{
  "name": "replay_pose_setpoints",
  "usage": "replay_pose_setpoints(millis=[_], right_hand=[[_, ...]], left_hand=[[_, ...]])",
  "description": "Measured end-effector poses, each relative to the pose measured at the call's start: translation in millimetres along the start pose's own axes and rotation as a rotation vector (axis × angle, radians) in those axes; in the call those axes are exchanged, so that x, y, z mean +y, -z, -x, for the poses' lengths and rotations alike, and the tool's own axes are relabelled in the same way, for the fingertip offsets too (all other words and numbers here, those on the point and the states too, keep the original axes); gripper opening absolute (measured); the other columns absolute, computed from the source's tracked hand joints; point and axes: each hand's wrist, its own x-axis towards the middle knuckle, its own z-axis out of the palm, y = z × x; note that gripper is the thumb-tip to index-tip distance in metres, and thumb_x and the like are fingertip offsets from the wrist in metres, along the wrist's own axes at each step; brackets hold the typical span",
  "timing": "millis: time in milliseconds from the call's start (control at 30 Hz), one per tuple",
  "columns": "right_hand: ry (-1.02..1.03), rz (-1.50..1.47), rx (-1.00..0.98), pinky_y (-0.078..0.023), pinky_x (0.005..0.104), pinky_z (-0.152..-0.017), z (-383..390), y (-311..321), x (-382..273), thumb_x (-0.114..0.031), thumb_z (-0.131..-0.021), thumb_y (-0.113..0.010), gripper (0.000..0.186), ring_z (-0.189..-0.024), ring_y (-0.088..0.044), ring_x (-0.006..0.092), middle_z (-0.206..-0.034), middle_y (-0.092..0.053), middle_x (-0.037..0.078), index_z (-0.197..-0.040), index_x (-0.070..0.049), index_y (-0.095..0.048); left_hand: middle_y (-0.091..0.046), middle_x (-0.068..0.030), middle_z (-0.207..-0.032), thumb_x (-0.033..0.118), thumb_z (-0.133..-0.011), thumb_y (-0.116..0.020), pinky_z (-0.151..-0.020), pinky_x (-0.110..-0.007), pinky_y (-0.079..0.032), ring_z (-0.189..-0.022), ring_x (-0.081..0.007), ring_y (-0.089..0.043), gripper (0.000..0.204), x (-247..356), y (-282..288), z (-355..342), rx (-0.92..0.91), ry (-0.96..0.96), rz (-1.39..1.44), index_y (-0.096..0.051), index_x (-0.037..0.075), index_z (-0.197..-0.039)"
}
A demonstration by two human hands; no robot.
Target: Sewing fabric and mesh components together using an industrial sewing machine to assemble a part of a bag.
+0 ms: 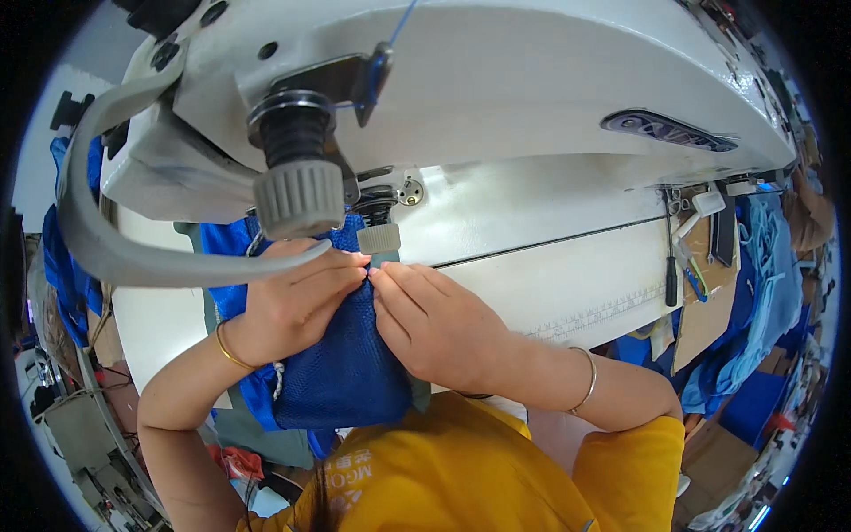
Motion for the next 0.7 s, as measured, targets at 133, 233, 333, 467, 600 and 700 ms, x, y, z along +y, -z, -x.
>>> replay_pose_setpoints(millis=[133, 233, 333, 467, 600, 700], right_hand=[[-0.010, 0.000, -0.040, -0.056, 0.0381, -0.093, -4.7, 2.5, 10.1, -0.013, -0.083, -0.066, 0.035, -0.116, -0.065, 0.0330, -0.123, -0.066, 0.022, -0.110, 0.009, -0.067], [0.000, 0.013, -0.063, -0.059, 0.0343, -0.085, -10.8, 2.5, 11.3, -0.013, -0.087, -0.069, 0.032, -0.117, -0.066, 0.0308, -0.125, -0.066, 0.019, -0.112, 0.008, -0.068], [-0.017, 0.013, -0.073, -0.059, 0.0347, -0.085, -13.3, 2.7, 15.4, -0.012, -0.088, -0.068, 0.030, -0.116, -0.066, 0.0314, -0.125, -0.066, 0.019, -0.111, 0.007, -0.068], [-0.025, 0.019, -0.072, -0.057, 0.0385, -0.089, -19.6, 3.4, 23.4, -0.009, -0.089, -0.067, 0.025, -0.113, -0.066, 0.0323, -0.123, -0.066, 0.020, -0.109, 0.006, -0.068], [-0.005, -0.002, 0.082, -0.054, 0.0400, -0.095, -20.2, -8.6, 29.4, -0.010, -0.072, -0.064, 0.026, -0.095, -0.062, 0.0281, -0.092, -0.061, 0.011, -0.094, 0.004, -0.067], [-0.029, -0.057, 0.091, -0.053, 0.0418, -0.099, -19.5, -7.4, 27.5, -0.011, -0.075, -0.065, 0.026, -0.106, -0.063, 0.0304, -0.100, -0.066, 0.014, -0.096, 0.004, -0.068]], left_hand=[[-0.074, -0.0082, -0.101, 0.004, -0.075, -0.073, -0.072, -0.037, -0.054, -0.084, -0.0252, -0.069, 0.023, -6.1, -2.5, -4.7, -0.005, 0.006, 0.006, -0.072, 0.003, -0.098], [-0.074, -0.0083, -0.100, 0.004, -0.075, -0.073, -0.072, -0.038, -0.054, -0.083, -0.0258, -0.069, 0.023, -11.9, -1.1, -2.1, -0.009, 0.025, 0.008, -0.072, 0.003, -0.098], [-0.074, -0.0086, -0.099, 0.004, -0.075, -0.074, -0.072, -0.038, -0.054, -0.083, -0.0269, -0.069, 0.023, -19.2, -1.7, -8.1, 0.002, 0.011, 0.023, -0.072, 0.003, -0.097], [-0.073, -0.0093, -0.103, 0.004, -0.074, -0.074, -0.075, -0.039, -0.055, -0.088, -0.0286, -0.070, 0.022, -22.0, -0.6, -8.5, -0.049, 0.064, 0.001, -0.071, 0.004, -0.095], [-0.071, -0.0109, -0.112, 0.005, -0.075, -0.073, -0.082, -0.041, -0.055, -0.099, -0.0298, -0.069, 0.019, -9.4, 8.5, -17.1, -0.116, 0.076, -0.188, -0.072, 0.004, -0.094], [-0.073, -0.0131, -0.109, -0.003, -0.078, -0.071, -0.072, -0.039, -0.056, -0.089, -0.0318, -0.070, 0.034, -8.8, 14.3, -14.5, -0.243, 0.071, -0.253, -0.075, 0.008, -0.110]])
